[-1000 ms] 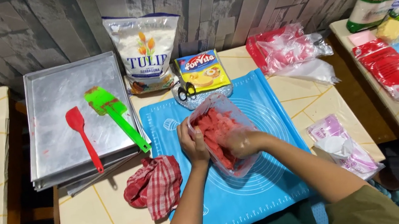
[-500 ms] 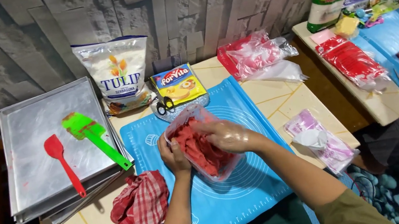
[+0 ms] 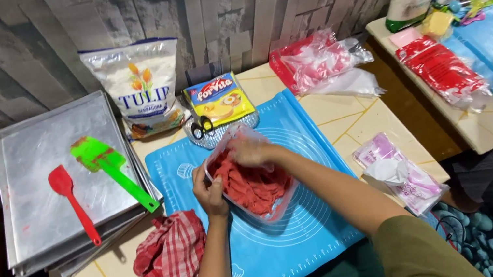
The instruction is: Kneading and mixing a red dough-like substance in a plastic container by hand on a silicone mat.
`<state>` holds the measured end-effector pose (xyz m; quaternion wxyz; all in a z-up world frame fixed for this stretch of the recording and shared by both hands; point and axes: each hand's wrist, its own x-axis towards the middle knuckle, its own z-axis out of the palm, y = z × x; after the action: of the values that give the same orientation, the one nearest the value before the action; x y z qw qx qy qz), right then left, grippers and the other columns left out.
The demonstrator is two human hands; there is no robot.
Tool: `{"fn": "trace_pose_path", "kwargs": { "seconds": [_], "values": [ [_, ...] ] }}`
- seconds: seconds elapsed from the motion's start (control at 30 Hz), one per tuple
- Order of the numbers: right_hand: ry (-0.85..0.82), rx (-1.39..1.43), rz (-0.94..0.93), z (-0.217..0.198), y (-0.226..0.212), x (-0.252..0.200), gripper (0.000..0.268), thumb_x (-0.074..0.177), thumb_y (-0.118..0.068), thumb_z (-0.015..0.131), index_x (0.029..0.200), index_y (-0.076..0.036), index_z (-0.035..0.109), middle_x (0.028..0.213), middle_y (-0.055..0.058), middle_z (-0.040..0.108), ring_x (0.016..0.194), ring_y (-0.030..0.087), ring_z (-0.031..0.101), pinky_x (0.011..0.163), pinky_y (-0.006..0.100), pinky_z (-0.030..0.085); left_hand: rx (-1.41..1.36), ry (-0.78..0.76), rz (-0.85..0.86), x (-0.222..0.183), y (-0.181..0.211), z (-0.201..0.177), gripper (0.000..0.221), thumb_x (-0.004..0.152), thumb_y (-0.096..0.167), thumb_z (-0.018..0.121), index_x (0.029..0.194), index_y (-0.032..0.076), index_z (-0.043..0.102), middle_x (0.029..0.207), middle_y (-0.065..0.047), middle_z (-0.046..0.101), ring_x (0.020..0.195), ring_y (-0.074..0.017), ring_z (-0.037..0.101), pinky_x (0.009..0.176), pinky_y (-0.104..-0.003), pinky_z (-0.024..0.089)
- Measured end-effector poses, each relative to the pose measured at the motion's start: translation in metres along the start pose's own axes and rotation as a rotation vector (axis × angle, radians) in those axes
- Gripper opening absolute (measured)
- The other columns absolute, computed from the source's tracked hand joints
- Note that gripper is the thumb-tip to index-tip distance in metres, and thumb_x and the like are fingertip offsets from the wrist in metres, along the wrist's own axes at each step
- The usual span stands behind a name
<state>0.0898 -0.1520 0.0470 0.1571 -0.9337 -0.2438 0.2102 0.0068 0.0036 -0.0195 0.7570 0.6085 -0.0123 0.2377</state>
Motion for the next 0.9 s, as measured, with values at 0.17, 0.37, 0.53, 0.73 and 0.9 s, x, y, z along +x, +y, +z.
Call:
{"fn": "trace_pose_path", "kwargs": {
  "seconds": [0.17,0.37,0.53,0.73,0.9],
  "values": [
    [-0.057,0.422,-0.091,0.007,0.032,0.022,0.035,0.101,-0.027,0.055,0.121,-0.002,0.069,0.128,0.024,0.069,0.127,0.041,0.059,0.114,0.047,0.041,-0.018,-0.048,0.021,0.003,0.012,0.000,0.054,0.078,0.033,0.061,0.121,0.001,0.068,0.102,-0.012,0.058,0.098,-0.0215,0.057,0.093,-0.039,0.044],
    [-0.199,0.489,-0.297,0.001,0.018,0.016,0.038,0.102,-0.013,0.046,0.128,0.009,0.063,0.134,0.033,0.062,0.130,0.050,0.051,0.120,0.052,0.034,-0.054,-0.131,0.031,0.005,0.022,0.001,0.056,0.075,0.036,0.054,0.119,0.002,0.066,0.103,-0.011,0.055,0.102,-0.0214,0.053,0.097,-0.038,0.040],
    [-0.077,0.290,0.168,0.066,0.043,0.059,0.041,0.065,-0.069,0.075,0.101,-0.050,0.078,0.096,-0.020,0.074,0.095,0.006,0.072,0.082,0.022,0.058,-0.111,-0.116,0.033,0.006,0.026,0.003,0.056,0.076,0.033,0.051,0.120,0.001,0.065,0.104,-0.013,0.058,0.104,-0.0227,0.056,0.099,-0.038,0.042],
    [-0.136,0.721,0.350,0.065,0.033,0.050,0.040,0.072,-0.044,0.077,0.105,-0.022,0.082,0.101,0.003,0.076,0.106,0.021,0.070,0.088,0.028,0.051,-0.078,-0.096,0.029,0.003,0.029,0.003,0.059,0.076,0.042,0.048,0.117,0.003,0.067,0.098,-0.013,0.059,0.099,-0.0216,0.058,0.094,-0.036,0.044],
    [-0.115,0.499,-0.181,0.072,0.069,0.046,0.032,0.087,-0.029,0.064,0.110,-0.009,0.072,0.109,0.013,0.072,0.111,0.030,0.065,0.095,0.038,0.050,-0.087,-0.106,0.079,0.007,0.034,0.010,0.068,0.079,0.049,0.044,0.122,0.001,0.067,0.105,-0.017,0.061,0.102,-0.0261,0.058,0.097,-0.037,0.043]
  ]
}}
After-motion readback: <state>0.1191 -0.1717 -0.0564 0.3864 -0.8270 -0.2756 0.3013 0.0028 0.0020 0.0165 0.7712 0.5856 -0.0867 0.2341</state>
